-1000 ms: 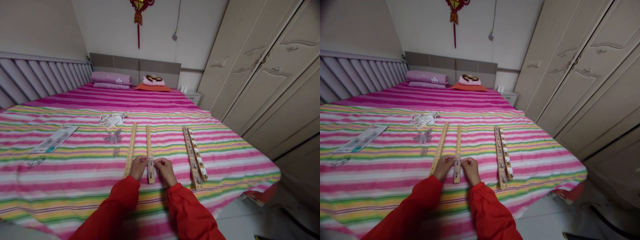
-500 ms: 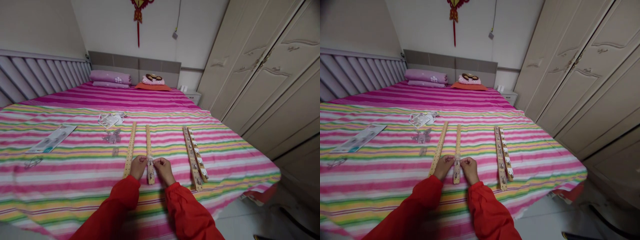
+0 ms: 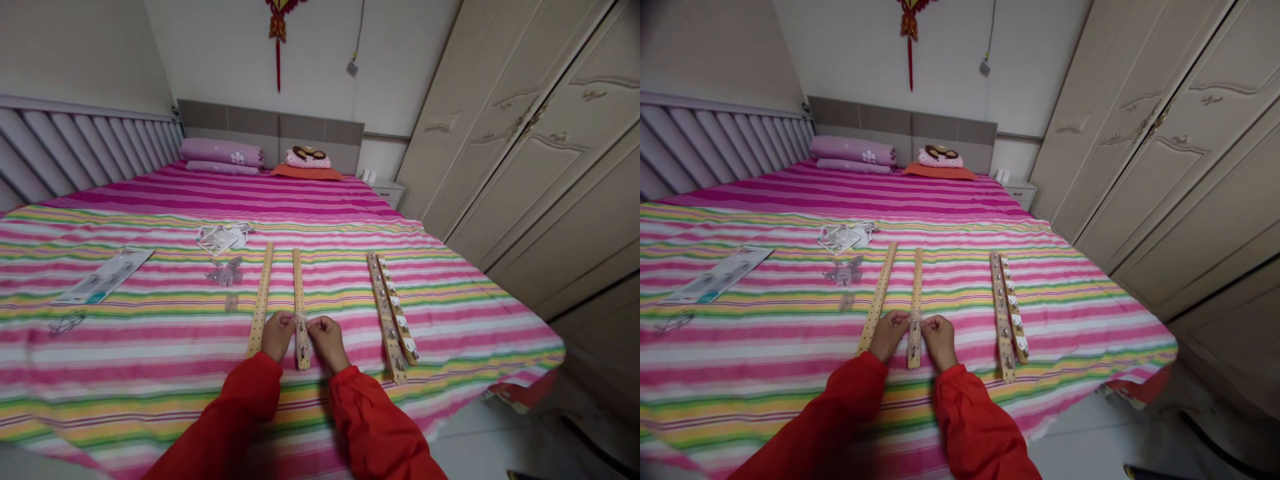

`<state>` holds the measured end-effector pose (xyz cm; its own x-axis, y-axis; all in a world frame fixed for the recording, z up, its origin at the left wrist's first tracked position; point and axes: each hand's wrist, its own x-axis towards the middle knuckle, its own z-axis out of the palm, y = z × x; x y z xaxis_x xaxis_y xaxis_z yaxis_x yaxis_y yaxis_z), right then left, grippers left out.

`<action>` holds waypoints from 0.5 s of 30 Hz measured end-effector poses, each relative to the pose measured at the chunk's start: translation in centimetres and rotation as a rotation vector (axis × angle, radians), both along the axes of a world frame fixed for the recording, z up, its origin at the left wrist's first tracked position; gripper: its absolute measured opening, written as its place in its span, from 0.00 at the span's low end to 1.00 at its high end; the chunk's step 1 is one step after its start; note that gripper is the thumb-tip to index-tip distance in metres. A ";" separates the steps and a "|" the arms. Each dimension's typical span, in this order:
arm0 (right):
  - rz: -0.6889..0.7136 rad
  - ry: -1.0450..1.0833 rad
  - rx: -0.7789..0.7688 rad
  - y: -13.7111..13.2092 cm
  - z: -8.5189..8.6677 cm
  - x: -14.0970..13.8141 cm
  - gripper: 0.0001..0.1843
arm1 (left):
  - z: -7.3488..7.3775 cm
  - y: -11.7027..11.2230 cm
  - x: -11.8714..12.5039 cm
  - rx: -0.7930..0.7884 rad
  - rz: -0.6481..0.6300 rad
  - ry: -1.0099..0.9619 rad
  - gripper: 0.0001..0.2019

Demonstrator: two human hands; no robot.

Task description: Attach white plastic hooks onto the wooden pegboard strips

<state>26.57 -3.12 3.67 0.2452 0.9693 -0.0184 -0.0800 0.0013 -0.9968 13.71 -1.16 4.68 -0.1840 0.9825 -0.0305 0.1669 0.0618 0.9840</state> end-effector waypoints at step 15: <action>0.084 -0.489 0.273 -1.2 -0.1 0.3 0.18 | -1.3 -1.1 -0.5 0.272 -0.157 0.166 0.13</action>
